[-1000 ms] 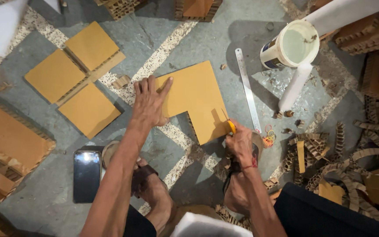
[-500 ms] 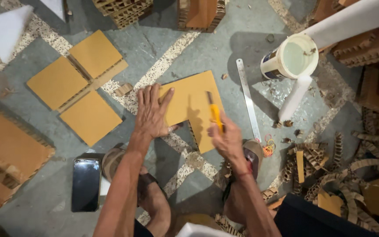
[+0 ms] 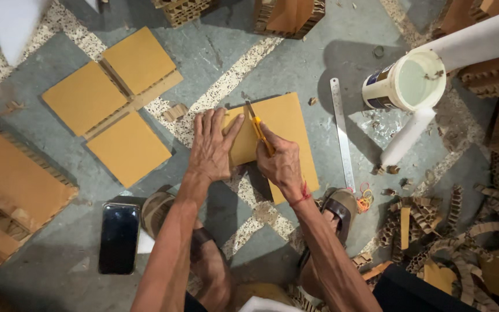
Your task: The person sits on the floor and uses a yellow utility knife to cut a piece of cardboard into smaller rectangular sections. They repeatedly score the cardboard along straight lines and then snap the pieces apart. The person also uses a white cylindrical object to wipe the surface of the cut cardboard pieces.
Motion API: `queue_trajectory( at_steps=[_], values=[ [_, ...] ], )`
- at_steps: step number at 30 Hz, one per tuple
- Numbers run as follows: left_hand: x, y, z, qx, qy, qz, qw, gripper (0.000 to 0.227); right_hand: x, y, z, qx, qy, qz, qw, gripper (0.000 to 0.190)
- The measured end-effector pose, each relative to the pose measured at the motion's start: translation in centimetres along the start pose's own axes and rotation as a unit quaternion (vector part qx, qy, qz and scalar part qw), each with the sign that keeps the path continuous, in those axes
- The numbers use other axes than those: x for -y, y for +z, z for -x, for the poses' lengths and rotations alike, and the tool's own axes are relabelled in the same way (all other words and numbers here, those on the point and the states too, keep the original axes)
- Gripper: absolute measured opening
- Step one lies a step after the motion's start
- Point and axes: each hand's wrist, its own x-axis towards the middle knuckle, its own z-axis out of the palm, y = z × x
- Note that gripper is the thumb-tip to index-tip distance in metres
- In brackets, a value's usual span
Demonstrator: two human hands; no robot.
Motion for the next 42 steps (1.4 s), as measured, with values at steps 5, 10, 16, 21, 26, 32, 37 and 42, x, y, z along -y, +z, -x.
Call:
queue_trajectory(
  at_steps=[5, 10, 16, 21, 26, 32, 37, 42],
  values=[
    [-0.1, -0.3, -0.1, -0.011, 0.005, 0.028, 1.0, 0.112, 0.6, -0.3, -1.2, 0.025, -0.05, 0.039, 0.998, 0.038],
    [-0.7, -0.5, -0.7, 0.037, -0.043, 0.013, 0.998, 0.122, 1.2, -0.8, -3.6, 0.09, 0.004, 0.072, 0.993, 0.04],
    [-0.4, 0.0, -0.1, -0.049, -0.013, 0.044, 0.998, 0.106, 1.1, -1.8, -1.3, 0.067, -0.044, 0.054, 0.995, 0.034],
    [-0.1, -0.2, -0.2, -0.038, -0.006, 0.02, 0.999, 0.11, 2.4, -4.4, 3.4, 0.118, 0.041, 0.064, 0.99, 0.033],
    [-1.3, -1.7, -0.6, 0.033, -0.033, 0.004, 0.999, 0.126, 1.1, -8.5, 8.0, 0.213, 0.094, 0.084, 0.969, 0.023],
    [-0.8, -1.5, -1.3, 0.078, -0.066, 0.104, 0.989, 0.123, -6.8, -8.2, 11.8, -0.053, 0.448, 0.11, 0.885, 0.041],
    [0.4, 1.1, -2.3, 0.061, -0.185, 0.11, 0.975, 0.069, -13.9, -2.8, 15.1, -0.125, 0.49, -0.29, 0.812, 0.038],
    [-2.8, -0.3, -0.2, 0.11, -0.321, 0.08, 0.937, 0.056, -16.6, -1.3, 11.9, -0.144, 0.351, 0.033, 0.925, 0.032]
  ],
)
